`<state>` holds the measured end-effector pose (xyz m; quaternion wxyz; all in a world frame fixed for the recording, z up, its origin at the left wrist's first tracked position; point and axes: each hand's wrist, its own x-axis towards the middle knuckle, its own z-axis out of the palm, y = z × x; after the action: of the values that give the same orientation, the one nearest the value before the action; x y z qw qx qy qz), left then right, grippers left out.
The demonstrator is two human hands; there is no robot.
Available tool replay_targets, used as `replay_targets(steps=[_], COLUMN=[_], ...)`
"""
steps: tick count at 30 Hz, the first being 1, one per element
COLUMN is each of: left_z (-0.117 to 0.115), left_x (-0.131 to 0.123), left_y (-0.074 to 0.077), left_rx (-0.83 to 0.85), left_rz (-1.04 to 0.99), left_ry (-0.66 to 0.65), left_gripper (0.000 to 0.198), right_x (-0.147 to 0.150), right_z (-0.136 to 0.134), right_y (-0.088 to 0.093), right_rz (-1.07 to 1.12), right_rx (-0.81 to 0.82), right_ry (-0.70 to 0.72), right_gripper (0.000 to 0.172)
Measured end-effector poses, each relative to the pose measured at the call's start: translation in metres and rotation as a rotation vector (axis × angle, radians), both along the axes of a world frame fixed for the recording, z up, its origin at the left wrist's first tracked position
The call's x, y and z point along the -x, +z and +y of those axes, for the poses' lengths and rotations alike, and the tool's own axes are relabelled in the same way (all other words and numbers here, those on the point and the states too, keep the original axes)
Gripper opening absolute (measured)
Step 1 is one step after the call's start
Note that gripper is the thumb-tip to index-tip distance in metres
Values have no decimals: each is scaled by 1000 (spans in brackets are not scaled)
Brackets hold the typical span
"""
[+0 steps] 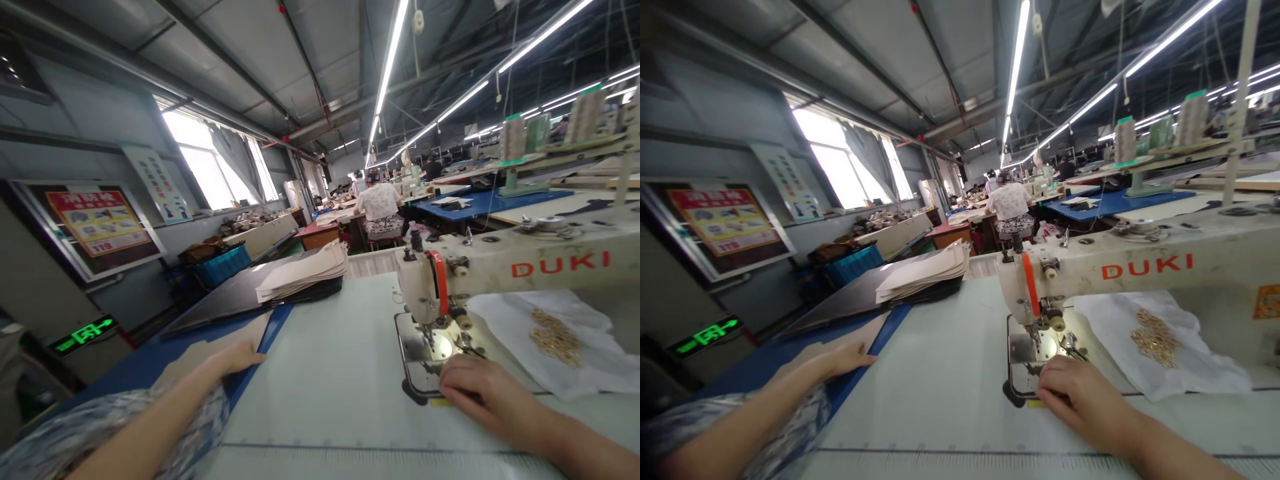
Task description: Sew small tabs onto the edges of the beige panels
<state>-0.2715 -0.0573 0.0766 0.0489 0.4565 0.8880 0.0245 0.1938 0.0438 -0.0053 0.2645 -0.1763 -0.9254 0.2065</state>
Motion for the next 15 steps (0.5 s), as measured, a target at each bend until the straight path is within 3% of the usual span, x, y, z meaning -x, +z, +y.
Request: replay_targets(steps=[4,8,11,13,15], left_z=[5,3,-4,-12,-21], left_x=[-16,-32,-60,-91,-133], left_y=[8,40,60,58,41], left_rx=[89,25,-63,-98,-99], left_rz=[104,229,322,354,348], left_ry=[57,75,17,-80,-222], left_gripper=[24,21,29,32,31], right_x=[-3,-3,-3,-3,-3], right_z=[-1,-4,-5,-6,-6], right_y=[1,3,3,4,4], right_rz=[10,9,2,-5,-20], right_rx=[-7,-2,-5,-8,-14], right_ry=[-43,-63,-69,-74,-77], right_gripper=[29,28,29,29,29])
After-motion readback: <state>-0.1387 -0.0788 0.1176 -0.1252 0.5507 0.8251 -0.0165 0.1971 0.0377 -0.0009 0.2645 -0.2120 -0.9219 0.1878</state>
